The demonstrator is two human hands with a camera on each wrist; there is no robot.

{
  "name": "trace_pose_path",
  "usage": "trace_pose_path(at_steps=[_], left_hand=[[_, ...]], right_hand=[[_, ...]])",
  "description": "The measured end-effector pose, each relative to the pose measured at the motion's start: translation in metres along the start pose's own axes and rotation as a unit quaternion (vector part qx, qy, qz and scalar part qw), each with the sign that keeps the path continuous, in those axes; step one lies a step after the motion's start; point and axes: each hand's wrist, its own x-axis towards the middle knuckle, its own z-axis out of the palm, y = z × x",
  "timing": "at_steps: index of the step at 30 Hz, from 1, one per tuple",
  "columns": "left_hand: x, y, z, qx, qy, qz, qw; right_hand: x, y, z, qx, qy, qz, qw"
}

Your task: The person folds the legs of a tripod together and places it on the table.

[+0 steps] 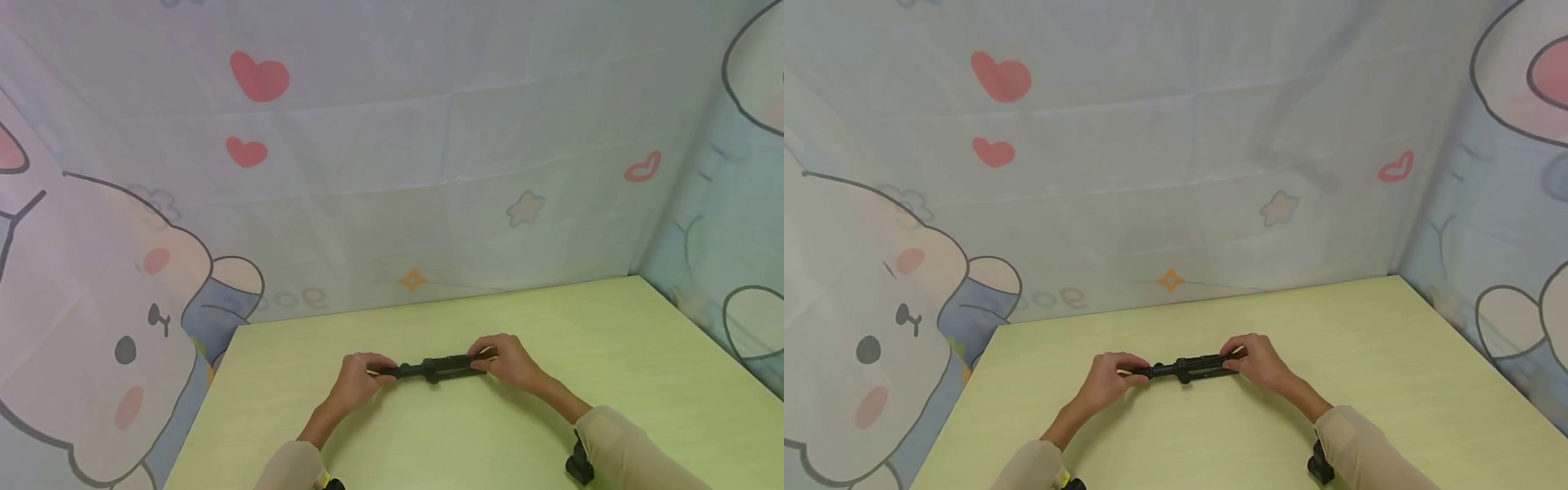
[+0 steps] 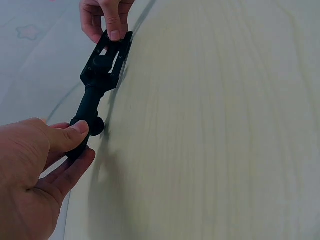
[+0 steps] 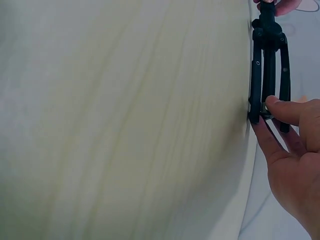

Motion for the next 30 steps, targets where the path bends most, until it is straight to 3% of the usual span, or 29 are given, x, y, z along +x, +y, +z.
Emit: trace_pose_path(at_steps=[16, 30], left_hand=[[0.003, -0.0031, 0.004, 0.002, 0.003, 0.004, 1.0], [-0.0013, -0.0038, 0.007, 0.001, -0.002, 0.009, 1.0]], right_hand=[[0.0013, 0.0014, -0.0034, -0.024, 0.002, -0.02, 1.0], [0.0007, 0.0054, -0.0002, -0.058, 0.007, -0.064, 0.996]])
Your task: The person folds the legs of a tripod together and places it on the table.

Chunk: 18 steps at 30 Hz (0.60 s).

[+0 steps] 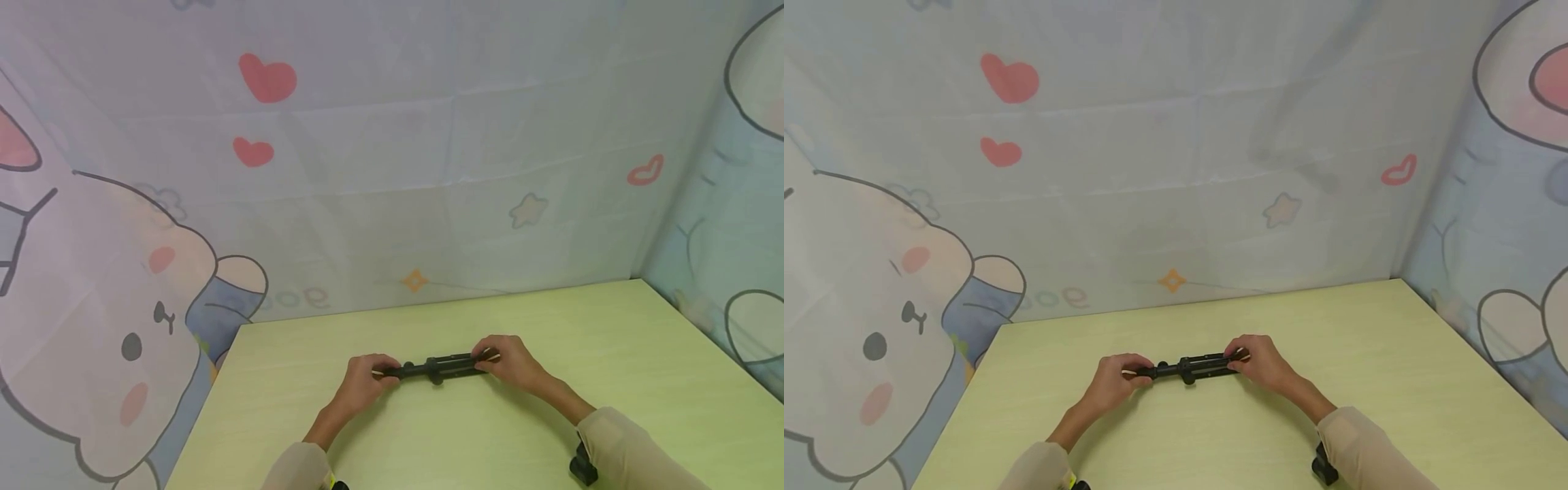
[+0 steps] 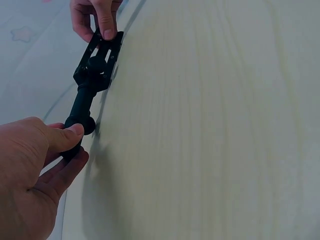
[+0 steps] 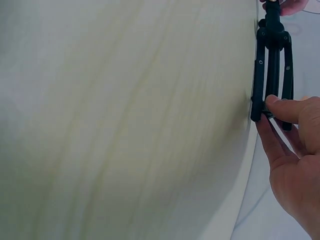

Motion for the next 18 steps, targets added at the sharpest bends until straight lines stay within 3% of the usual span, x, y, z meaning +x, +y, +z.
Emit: trace_pose_path(at_steps=[12, 18], left_hand=[[0.003, 0.0, -0.002, 0.004, -0.006, 0.01, 0.9999], [0.002, 0.004, -0.014, 0.022, -0.048, 0.002, 0.9986]], right_hand=[[0.004, -0.002, -0.005, -0.012, -0.015, -0.024, 1.0], [0.005, -0.005, -0.013, -0.016, -0.048, -0.025, 0.998]])
